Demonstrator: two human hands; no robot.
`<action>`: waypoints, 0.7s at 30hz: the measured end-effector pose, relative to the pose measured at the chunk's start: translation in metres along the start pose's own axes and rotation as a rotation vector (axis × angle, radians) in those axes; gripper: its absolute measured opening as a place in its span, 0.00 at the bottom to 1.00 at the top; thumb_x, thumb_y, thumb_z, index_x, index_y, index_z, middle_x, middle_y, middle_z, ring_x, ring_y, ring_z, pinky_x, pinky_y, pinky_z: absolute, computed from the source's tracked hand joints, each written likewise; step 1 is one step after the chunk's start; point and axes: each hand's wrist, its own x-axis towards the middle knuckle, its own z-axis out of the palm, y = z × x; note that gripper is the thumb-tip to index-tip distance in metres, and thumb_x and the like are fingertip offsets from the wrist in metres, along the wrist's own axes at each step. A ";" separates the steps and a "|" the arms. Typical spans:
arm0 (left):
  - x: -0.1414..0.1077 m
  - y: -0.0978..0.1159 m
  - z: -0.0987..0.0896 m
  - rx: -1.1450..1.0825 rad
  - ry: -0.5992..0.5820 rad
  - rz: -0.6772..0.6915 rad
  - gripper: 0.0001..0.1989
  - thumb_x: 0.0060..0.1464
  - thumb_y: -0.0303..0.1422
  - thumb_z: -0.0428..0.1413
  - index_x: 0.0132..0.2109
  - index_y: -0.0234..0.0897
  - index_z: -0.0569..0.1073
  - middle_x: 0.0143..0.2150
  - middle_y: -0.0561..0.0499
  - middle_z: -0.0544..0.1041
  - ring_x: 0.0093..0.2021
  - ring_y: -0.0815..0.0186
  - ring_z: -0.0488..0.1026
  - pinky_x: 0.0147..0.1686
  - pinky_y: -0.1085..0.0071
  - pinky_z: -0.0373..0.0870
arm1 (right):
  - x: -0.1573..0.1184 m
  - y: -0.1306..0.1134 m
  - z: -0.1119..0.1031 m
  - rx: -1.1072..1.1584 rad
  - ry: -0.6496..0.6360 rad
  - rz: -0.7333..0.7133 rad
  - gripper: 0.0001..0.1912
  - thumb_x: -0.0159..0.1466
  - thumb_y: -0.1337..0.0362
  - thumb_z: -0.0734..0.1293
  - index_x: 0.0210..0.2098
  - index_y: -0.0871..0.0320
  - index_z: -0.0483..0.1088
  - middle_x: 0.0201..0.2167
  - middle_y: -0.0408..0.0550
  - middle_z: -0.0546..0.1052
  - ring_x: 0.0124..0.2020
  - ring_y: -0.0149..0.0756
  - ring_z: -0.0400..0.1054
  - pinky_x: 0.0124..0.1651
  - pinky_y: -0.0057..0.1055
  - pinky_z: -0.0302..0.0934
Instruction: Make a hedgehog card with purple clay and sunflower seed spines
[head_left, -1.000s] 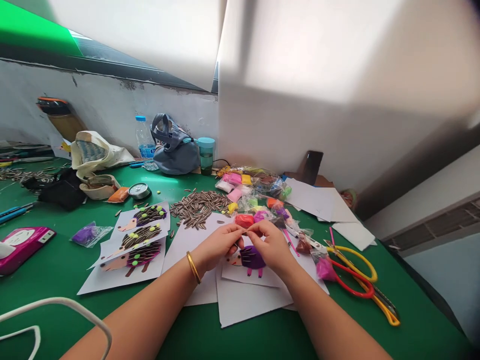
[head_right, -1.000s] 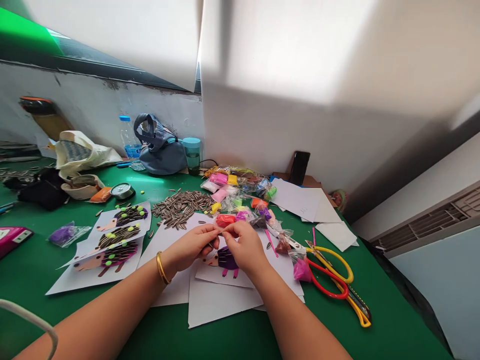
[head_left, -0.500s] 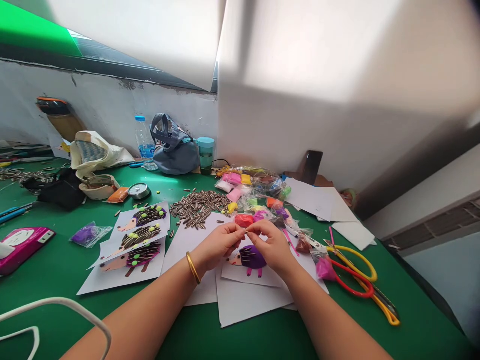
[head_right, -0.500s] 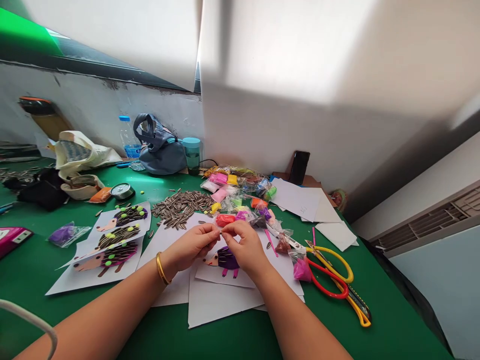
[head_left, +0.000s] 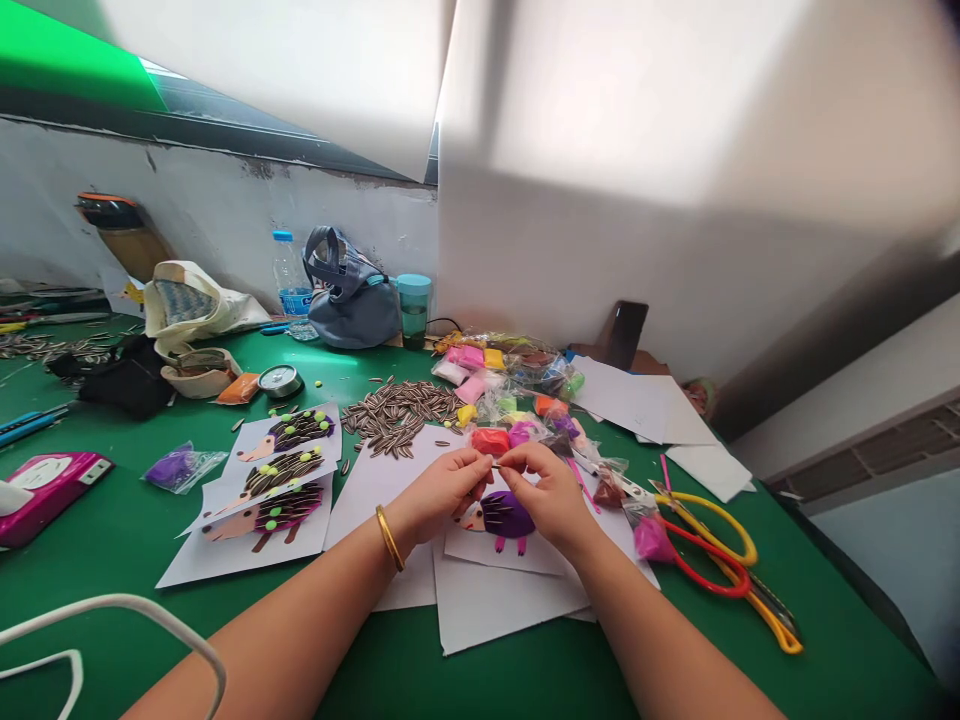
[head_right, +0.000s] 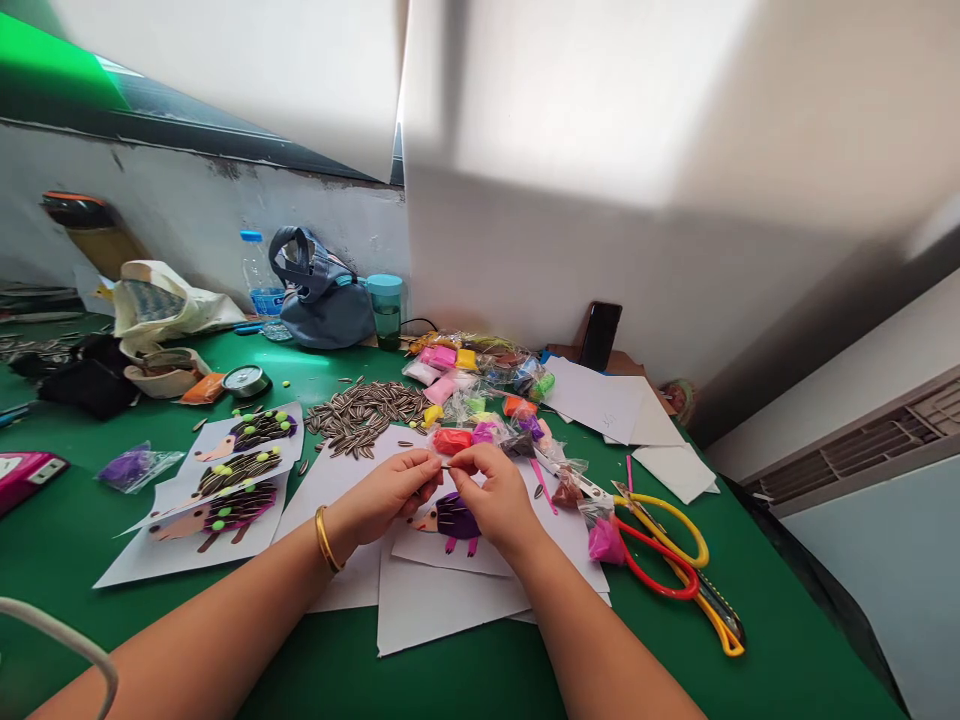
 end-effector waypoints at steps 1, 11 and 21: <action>-0.001 0.001 0.000 -0.005 -0.008 -0.010 0.16 0.55 0.45 0.55 0.32 0.35 0.66 0.23 0.58 0.62 0.17 0.78 0.50 0.15 0.79 0.43 | 0.000 0.000 0.000 0.003 0.004 -0.016 0.04 0.61 0.66 0.65 0.32 0.54 0.73 0.33 0.45 0.75 0.38 0.37 0.67 0.44 0.34 0.60; -0.003 0.002 0.002 -0.020 -0.080 -0.031 0.19 0.52 0.48 0.57 0.32 0.35 0.66 0.22 0.59 0.62 0.16 0.78 0.50 0.15 0.79 0.46 | -0.001 0.004 0.003 0.246 -0.039 0.155 0.07 0.62 0.60 0.65 0.36 0.56 0.70 0.34 0.46 0.75 0.36 0.36 0.68 0.42 0.34 0.62; -0.001 0.003 0.001 0.002 0.062 0.038 0.16 0.47 0.43 0.61 0.37 0.34 0.73 0.20 0.61 0.60 0.17 0.77 0.50 0.17 0.77 0.43 | 0.000 0.000 0.003 0.365 0.012 0.196 0.11 0.62 0.58 0.65 0.42 0.55 0.71 0.31 0.44 0.74 0.34 0.34 0.68 0.39 0.34 0.65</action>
